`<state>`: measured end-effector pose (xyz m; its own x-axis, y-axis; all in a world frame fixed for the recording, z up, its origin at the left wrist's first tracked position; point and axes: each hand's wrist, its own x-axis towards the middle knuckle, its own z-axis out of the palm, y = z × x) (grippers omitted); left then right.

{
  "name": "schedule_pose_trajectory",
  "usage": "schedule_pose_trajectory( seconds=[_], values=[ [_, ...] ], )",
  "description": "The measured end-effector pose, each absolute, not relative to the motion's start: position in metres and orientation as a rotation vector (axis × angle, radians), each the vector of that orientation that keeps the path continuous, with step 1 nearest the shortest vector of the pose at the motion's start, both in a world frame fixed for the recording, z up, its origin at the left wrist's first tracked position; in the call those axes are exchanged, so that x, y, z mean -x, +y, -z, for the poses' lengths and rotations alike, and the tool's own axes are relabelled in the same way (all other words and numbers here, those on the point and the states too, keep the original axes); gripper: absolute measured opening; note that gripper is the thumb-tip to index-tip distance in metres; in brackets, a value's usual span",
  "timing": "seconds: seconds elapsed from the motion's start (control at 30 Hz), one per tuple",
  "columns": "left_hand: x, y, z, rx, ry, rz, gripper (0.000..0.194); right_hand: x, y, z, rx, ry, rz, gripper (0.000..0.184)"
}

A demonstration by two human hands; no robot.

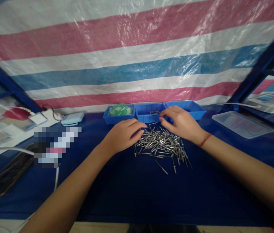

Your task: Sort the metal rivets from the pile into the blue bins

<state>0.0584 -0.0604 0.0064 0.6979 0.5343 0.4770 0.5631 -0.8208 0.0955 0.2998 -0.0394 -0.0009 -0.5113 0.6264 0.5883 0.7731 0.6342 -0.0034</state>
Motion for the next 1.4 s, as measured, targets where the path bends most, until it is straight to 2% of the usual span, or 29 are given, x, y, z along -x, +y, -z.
schedule_pose_trajectory(
  seconds=[0.17, 0.3, 0.5, 0.97, 1.27, 1.4],
  values=[
    [-0.064, -0.052, -0.027, 2.779, -0.891, 0.637, 0.023, -0.3, -0.075, 0.004, 0.983, -2.414, 0.029, 0.016],
    [-0.075, -0.049, -0.014, 2.834, -0.853, 0.41, 0.024, -0.298, -0.081, 0.006, 0.975, -2.409, -0.113, 0.018],
    [-0.077, -0.055, 0.01, 2.844, -0.959, 0.54, 0.025, -0.302, -0.075, 0.014, 0.974, -2.398, -0.155, 0.022],
    [-0.081, -0.069, 0.017, 2.916, -0.998, 0.61, 0.026, -0.294, -0.08, 0.018, 0.987, -2.307, -0.146, 0.017],
    [-0.097, -0.078, 0.024, 2.782, -1.064, 0.558, 0.018, -0.291, -0.086, 0.016, 0.969, -2.168, -0.169, 0.016],
    [-0.097, -0.078, 0.023, 2.814, -1.075, 0.678, 0.016, -0.289, -0.088, 0.013, 0.984, -2.114, -0.255, 0.016]
  ],
)
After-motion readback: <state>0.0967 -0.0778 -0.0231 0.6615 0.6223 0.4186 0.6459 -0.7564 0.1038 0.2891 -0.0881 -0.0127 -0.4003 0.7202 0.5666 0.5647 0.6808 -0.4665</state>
